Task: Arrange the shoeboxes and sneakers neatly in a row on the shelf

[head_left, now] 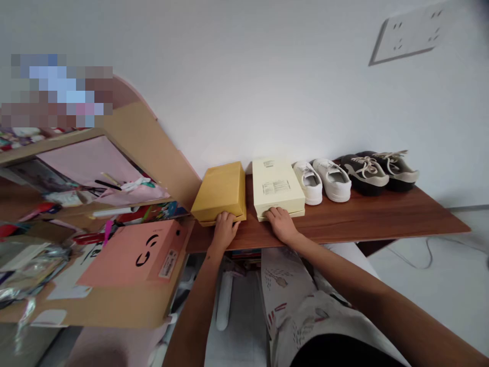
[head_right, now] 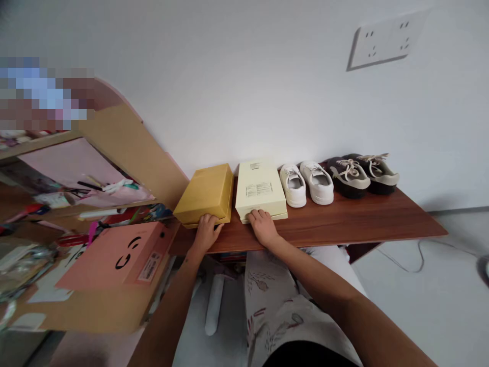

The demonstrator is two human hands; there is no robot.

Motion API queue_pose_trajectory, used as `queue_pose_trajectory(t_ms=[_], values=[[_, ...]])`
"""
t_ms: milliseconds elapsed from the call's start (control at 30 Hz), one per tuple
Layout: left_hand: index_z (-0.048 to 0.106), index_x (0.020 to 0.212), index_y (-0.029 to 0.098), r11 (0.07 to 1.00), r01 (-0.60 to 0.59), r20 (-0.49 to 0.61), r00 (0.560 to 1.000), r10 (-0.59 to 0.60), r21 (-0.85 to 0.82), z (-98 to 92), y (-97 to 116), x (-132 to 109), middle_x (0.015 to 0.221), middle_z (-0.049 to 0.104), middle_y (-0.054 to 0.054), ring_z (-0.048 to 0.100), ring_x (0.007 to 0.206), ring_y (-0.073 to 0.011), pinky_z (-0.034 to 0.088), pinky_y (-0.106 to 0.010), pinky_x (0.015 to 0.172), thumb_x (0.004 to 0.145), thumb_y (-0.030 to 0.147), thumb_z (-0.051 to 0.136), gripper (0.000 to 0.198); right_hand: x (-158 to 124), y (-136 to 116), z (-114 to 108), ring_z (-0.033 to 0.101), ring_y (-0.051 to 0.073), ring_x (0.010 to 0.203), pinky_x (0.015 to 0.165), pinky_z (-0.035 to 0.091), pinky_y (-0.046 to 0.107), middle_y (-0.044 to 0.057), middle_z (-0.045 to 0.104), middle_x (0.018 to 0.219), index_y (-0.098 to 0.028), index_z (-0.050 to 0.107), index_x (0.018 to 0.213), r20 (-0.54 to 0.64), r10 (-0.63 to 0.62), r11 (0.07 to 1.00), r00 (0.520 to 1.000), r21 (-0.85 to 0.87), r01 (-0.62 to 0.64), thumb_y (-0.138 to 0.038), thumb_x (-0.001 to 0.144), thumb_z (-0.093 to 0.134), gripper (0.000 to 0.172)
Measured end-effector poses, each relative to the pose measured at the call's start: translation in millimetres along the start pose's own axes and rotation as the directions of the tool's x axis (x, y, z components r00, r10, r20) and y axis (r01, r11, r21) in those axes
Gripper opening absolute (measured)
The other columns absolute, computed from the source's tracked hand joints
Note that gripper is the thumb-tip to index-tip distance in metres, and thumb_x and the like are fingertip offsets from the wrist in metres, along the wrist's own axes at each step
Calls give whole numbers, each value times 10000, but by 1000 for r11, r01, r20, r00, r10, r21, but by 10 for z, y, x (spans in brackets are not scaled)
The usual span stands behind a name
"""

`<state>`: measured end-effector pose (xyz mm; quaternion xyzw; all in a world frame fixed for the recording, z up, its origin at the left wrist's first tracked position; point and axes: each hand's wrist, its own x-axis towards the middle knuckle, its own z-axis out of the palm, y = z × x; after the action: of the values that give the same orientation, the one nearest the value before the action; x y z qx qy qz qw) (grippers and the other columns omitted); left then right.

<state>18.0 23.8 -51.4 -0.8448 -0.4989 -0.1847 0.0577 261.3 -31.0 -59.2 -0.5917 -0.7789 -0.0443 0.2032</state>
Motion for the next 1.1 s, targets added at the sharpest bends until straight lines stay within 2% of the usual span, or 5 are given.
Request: queue_pose_trajectory(t_ms=[400,567,700,833,1100], values=[[624,899,198,977,119,-165,975,-149,-178,221,61,-16,914,602,-105,549,975,-276,419,-452,915,938,287,467,184,80,25,108,490,257,930,808,358,364,121,618,1039,-189,665,1020,-69,21,998,997,57,-17,-120,958,427,256],[572,1028,176,908,187,-460,813,-357,-375,173,252,-109,1019,590,-118,546,1047,-262,419,-466,969,954,330,436,219,-208,27,45,509,247,1018,885,383,373,113,613,1113,-210,650,1067,-246,86,976,965,216,-32,-192,948,496,196],[540,1136,177,878,117,-522,765,-378,-465,90,923,-88,1153,540,-139,518,1119,-249,459,-436,953,935,332,499,256,-551,579,-204,487,265,1167,983,375,427,126,562,1226,-216,592,1169,-476,252,942,842,320,-102,-286,929,528,258],[541,1183,210,827,-131,-408,904,-127,-547,131,2103,283,1200,526,-125,518,1189,-232,443,-433,1029,926,284,527,268,-537,1478,-477,419,342,1269,1021,352,538,207,442,1341,-152,510,1247,-560,570,822,601,376,-428,-338,880,546,413],[579,1114,136,911,203,-84,965,-248,-359,694,3213,1501,1293,541,-218,408,1342,-387,338,-571,1087,800,144,663,325,-409,2227,-508,578,297,1054,871,481,421,130,591,1093,-183,473,1113,-278,718,666,637,539,-515,-489,787,589,462]])
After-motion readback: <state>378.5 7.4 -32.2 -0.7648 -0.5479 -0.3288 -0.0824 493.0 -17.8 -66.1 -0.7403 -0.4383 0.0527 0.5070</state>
